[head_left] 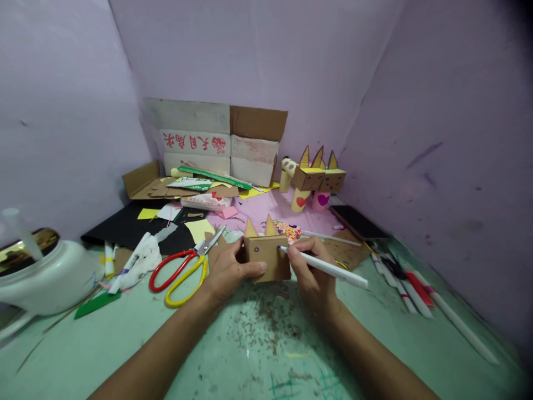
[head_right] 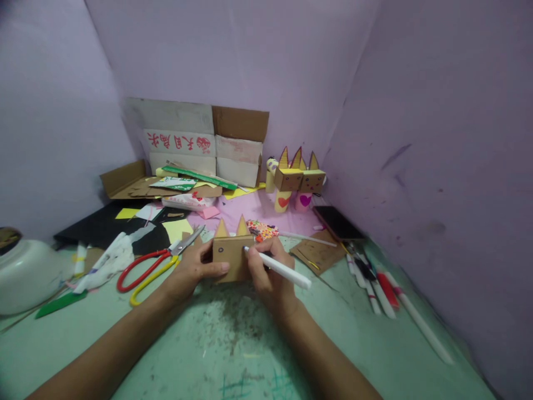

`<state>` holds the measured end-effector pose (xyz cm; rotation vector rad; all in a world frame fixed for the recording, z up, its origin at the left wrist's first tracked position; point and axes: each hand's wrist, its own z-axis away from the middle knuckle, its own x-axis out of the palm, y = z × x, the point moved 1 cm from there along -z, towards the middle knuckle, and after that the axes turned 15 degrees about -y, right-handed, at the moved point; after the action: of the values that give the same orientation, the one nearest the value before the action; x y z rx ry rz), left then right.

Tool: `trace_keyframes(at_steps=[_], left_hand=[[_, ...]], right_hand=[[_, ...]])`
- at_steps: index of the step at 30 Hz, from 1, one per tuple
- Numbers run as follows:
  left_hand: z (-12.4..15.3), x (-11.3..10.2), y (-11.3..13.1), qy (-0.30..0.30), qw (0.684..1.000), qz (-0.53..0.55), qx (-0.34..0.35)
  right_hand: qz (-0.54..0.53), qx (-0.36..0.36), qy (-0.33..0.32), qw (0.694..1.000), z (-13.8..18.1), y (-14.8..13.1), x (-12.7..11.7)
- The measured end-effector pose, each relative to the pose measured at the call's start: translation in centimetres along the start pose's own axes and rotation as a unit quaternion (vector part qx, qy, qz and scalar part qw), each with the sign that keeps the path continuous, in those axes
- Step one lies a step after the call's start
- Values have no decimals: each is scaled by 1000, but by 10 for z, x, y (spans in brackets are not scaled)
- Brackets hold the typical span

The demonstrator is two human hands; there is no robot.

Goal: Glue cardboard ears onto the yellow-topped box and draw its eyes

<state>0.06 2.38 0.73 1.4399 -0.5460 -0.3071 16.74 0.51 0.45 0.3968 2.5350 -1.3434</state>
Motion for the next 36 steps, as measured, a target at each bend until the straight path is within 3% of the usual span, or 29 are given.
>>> trace_keyframes(at_steps=[20,36], left_hand=[[0,0,2,0,1000,-6,3],[0,0,1,3,1000,-10,1]], right_hand=[[8,5,-10,1000,0,0,-1],[8,14,19,1000,-1,-1,0]])
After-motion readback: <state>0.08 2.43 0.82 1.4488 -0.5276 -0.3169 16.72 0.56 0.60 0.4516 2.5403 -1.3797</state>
